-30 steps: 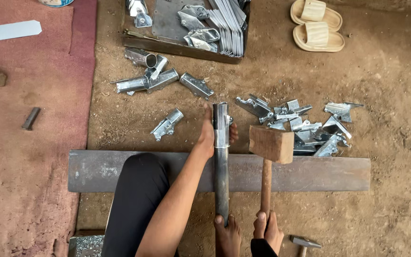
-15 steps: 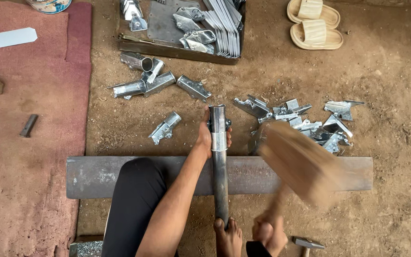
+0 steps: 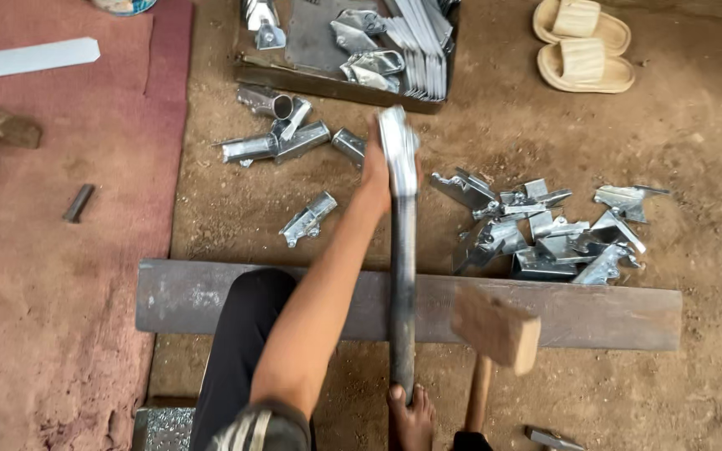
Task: The person sits on the ground with a metal pipe across their lap and hammers a galvanized metal fitting onto the end of the pipe using a wooden mallet. They reposition the fitting and pipe between strikes and reach into a pile of similar metal fittings on the ground.
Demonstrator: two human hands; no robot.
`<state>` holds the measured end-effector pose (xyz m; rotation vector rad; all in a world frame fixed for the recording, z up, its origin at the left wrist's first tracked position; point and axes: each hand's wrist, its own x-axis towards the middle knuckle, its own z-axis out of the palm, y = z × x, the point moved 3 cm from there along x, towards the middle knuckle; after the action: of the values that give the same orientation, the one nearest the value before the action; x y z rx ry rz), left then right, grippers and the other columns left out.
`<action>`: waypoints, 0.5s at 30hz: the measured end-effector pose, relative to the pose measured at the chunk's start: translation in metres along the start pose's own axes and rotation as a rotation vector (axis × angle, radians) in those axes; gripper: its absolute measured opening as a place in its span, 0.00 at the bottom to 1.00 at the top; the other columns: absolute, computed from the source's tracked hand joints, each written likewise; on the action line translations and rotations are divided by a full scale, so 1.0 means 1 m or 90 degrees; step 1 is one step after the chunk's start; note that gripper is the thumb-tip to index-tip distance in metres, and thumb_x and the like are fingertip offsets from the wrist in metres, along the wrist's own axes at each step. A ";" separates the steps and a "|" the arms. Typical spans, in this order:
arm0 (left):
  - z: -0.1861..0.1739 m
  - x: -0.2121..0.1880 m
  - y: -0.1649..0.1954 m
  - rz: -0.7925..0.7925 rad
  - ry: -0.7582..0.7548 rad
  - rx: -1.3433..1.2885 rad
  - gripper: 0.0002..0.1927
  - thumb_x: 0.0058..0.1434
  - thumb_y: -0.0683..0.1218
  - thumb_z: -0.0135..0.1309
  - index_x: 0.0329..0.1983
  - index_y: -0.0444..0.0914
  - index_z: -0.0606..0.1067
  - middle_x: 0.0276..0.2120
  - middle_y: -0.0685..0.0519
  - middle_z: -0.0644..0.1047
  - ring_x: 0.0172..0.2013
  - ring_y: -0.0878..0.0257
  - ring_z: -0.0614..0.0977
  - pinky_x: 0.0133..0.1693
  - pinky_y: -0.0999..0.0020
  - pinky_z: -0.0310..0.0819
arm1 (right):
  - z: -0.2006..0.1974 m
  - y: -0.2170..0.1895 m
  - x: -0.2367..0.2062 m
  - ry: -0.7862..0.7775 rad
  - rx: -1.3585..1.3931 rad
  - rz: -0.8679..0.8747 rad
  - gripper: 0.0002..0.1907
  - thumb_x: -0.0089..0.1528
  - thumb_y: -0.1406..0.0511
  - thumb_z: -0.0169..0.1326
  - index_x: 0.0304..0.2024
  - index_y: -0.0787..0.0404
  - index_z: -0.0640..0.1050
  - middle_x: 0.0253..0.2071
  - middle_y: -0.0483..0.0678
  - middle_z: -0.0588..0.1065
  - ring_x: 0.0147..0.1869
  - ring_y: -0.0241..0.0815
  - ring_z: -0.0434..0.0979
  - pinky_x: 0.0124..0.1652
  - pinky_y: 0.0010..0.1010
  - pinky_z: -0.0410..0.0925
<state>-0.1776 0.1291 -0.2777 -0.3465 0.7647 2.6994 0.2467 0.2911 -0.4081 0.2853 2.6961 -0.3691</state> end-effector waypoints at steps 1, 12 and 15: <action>0.000 0.017 0.025 0.070 0.048 0.041 0.42 0.61 0.80 0.30 0.41 0.41 0.75 0.20 0.51 0.74 0.17 0.58 0.77 0.21 0.58 0.73 | 0.013 -0.002 0.000 -0.022 -0.076 -0.080 0.25 0.70 0.51 0.36 0.68 0.44 0.64 0.65 0.67 0.64 0.71 0.69 0.63 0.63 0.58 0.60; -0.112 -0.033 0.111 0.134 0.653 0.349 0.35 0.65 0.69 0.44 0.62 0.39 0.67 0.61 0.46 0.72 0.54 0.53 0.75 0.49 0.55 0.68 | 0.003 -0.010 -0.005 0.181 0.018 -0.188 0.17 0.69 0.56 0.41 0.59 0.45 0.65 0.53 0.69 0.71 0.55 0.69 0.73 0.50 0.56 0.67; -0.083 -0.039 0.110 0.257 0.606 0.434 0.23 0.69 0.60 0.52 0.55 0.38 0.73 0.58 0.45 0.73 0.52 0.54 0.74 0.49 0.58 0.67 | 0.002 -0.007 -0.011 0.130 0.025 -0.174 0.14 0.69 0.56 0.40 0.56 0.42 0.68 0.51 0.62 0.72 0.53 0.64 0.74 0.49 0.53 0.67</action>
<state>-0.1692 -0.0134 -0.2829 -1.4385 2.1002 2.2615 0.2556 0.2819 -0.4037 -0.0391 2.9384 -0.4967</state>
